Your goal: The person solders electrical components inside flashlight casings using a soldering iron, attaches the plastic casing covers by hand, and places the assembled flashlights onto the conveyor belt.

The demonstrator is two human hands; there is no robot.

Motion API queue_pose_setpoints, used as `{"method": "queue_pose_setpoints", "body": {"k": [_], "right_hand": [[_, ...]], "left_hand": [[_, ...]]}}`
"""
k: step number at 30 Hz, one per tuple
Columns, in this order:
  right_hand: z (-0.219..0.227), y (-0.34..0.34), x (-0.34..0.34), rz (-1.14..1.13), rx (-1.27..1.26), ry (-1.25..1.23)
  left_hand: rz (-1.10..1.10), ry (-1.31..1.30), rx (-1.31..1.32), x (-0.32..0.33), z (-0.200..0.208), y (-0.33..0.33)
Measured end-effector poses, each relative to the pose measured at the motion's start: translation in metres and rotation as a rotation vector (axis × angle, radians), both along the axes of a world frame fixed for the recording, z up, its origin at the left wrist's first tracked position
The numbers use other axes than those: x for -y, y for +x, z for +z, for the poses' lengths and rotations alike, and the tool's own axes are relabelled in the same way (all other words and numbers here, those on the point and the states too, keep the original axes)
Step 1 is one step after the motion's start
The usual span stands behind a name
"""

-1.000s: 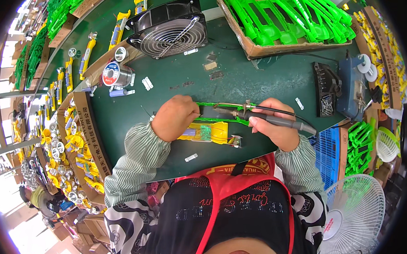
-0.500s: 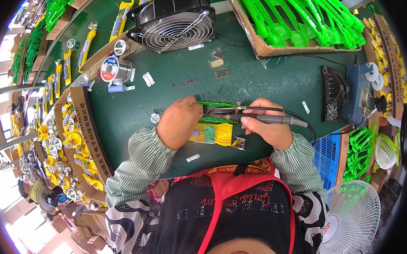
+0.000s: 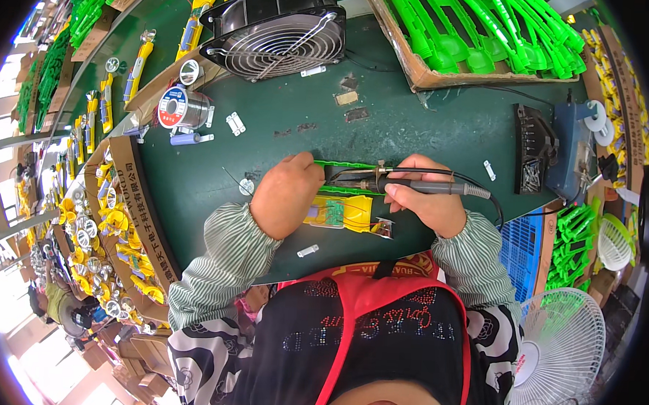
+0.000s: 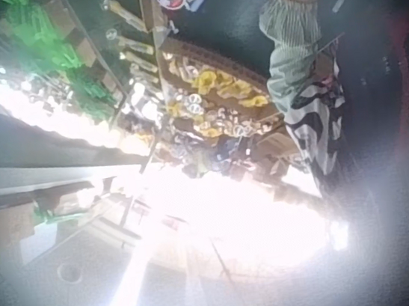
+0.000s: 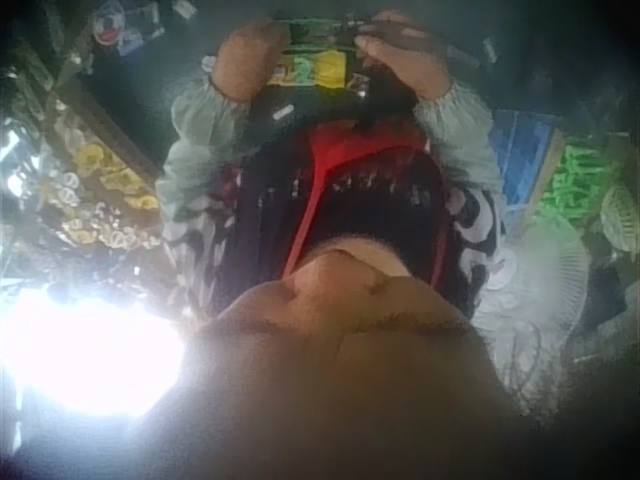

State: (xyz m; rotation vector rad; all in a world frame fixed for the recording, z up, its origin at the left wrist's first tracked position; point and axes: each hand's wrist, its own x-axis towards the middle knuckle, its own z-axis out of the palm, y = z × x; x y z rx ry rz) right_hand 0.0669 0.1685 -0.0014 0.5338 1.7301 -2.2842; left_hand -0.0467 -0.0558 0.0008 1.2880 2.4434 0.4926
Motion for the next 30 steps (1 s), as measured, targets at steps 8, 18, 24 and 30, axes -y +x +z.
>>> {"method": "queue_pose_setpoints", "body": {"k": [8,18,24,30], "right_hand": [[0.004,0.0,-0.001,0.0,0.02,0.006],[-0.001,0.002,0.0,0.007,0.027,0.001],[0.002,0.002,-0.001,-0.003,0.006,-0.019],[0.008,0.006,-0.009,-0.072,-0.068,0.042]], "left_hand": [[-0.024,-0.005,-0.008,0.002,-0.002,-0.001],[-0.043,-0.018,-0.021,0.002,-0.003,-0.002],[-0.01,0.0,0.006,0.002,-0.002,-0.001],[-0.008,0.0,0.003,0.001,-0.002,-0.002]]}}
